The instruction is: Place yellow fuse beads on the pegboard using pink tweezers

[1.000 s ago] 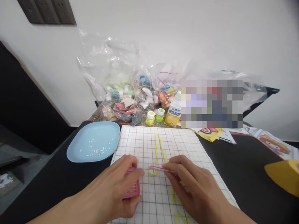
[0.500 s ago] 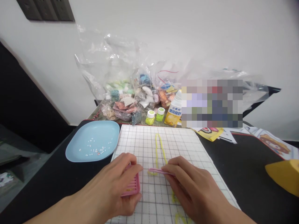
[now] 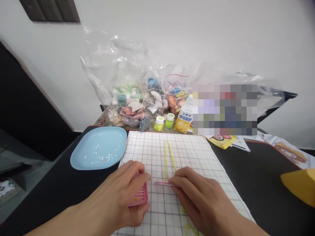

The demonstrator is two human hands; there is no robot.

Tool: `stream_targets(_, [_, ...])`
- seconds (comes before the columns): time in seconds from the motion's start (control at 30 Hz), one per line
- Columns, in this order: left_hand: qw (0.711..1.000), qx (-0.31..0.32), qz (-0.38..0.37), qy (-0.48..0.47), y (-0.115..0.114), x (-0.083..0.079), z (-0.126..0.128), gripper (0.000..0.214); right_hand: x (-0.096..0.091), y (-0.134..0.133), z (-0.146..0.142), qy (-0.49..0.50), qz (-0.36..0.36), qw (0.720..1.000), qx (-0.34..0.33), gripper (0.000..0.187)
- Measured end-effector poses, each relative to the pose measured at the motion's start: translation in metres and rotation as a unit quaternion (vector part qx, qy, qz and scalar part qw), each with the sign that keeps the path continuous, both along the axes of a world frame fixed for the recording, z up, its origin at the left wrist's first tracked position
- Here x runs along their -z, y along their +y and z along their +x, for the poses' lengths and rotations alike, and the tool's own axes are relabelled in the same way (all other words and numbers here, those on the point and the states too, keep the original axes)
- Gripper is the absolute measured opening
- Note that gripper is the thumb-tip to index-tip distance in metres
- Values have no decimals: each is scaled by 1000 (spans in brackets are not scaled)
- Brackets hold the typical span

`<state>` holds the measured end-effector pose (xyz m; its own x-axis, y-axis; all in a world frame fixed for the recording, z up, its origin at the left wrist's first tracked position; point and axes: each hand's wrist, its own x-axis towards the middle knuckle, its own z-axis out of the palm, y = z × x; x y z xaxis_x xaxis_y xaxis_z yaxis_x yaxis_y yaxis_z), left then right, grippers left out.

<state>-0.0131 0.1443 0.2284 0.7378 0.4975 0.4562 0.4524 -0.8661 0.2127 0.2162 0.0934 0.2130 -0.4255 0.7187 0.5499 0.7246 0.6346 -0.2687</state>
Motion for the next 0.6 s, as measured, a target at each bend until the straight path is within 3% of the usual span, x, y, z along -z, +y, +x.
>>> stream_targets(0.13, [1000, 2, 1, -21, 2, 6, 0, 29, 0, 0, 1, 15, -3, 1000, 11, 15])
stream_targets(0.37, [998, -9, -18, 57, -3, -18, -1, 32, 0, 1, 2, 4, 4, 1000, 22, 16])
stream_targets(0.6, [998, -15, -15, 53, -2, -13, 0, 27, 1, 0, 3, -16, -13, 1000, 7, 19])
